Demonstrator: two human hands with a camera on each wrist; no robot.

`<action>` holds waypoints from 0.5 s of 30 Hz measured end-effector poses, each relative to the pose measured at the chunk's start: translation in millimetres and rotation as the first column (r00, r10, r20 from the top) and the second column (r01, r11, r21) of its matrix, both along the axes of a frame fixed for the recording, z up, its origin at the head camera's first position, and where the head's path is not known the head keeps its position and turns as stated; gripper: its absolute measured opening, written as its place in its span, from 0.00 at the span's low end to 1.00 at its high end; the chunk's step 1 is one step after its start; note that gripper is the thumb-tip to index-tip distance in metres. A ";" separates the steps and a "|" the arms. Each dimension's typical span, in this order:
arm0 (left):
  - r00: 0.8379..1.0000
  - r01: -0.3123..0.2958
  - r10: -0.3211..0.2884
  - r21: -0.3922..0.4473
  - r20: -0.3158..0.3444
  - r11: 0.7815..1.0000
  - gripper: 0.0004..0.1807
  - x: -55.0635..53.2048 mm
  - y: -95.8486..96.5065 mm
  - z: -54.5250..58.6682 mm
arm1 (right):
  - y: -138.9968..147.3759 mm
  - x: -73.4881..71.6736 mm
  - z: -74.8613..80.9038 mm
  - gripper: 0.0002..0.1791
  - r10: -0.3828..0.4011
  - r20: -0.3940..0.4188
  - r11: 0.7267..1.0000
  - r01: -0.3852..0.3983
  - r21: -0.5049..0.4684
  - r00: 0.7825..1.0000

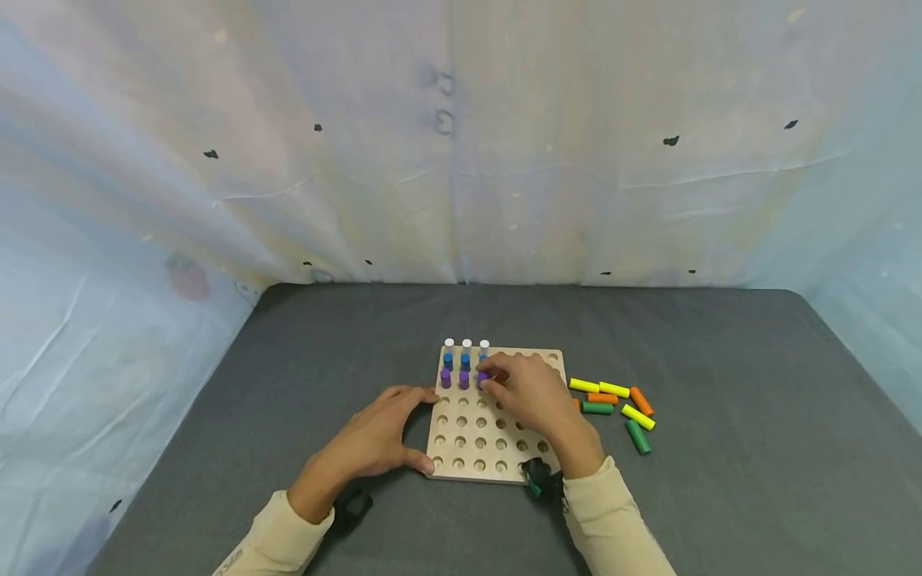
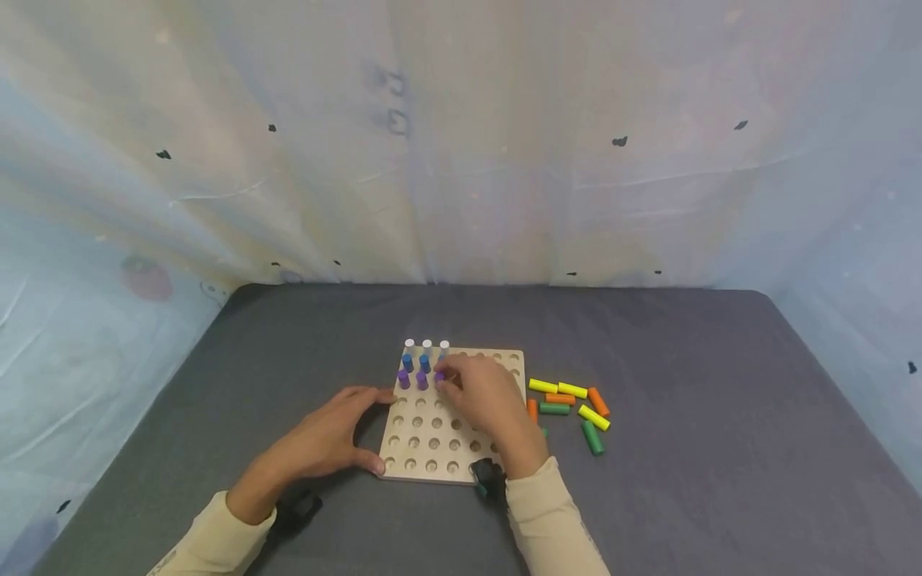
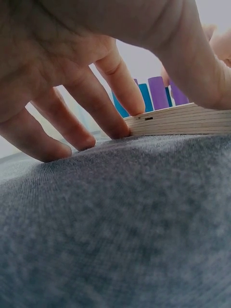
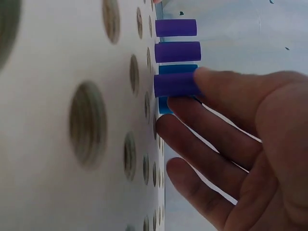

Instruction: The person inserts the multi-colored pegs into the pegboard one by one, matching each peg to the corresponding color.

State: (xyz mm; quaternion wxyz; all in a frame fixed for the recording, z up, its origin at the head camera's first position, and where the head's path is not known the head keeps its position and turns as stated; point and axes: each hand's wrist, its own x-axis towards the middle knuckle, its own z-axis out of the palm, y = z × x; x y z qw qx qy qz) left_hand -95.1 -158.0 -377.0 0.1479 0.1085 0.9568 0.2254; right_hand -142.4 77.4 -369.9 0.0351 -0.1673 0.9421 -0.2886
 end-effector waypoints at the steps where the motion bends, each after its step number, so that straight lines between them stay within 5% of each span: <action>1: 1.000 -0.001 0.001 0.000 0.002 1.000 0.49 0.2 0.1 -0.3 | 0.3 0.3 0.0 0.13 0.003 0.007 1.000 -0.003 -0.001 1.000; 10: 1.000 -0.021 0.021 -0.010 -0.007 1.000 0.49 1.1 -2.3 -0.2 | 32.1 10.1 17.5 0.20 0.107 0.045 0.989 -0.102 -0.103 0.993; 15: 1.000 -0.024 0.024 -0.014 -0.015 1.000 0.50 1.0 -2.5 0.1 | 76.5 13.8 23.5 0.18 0.059 -0.008 0.998 -0.059 -0.035 0.998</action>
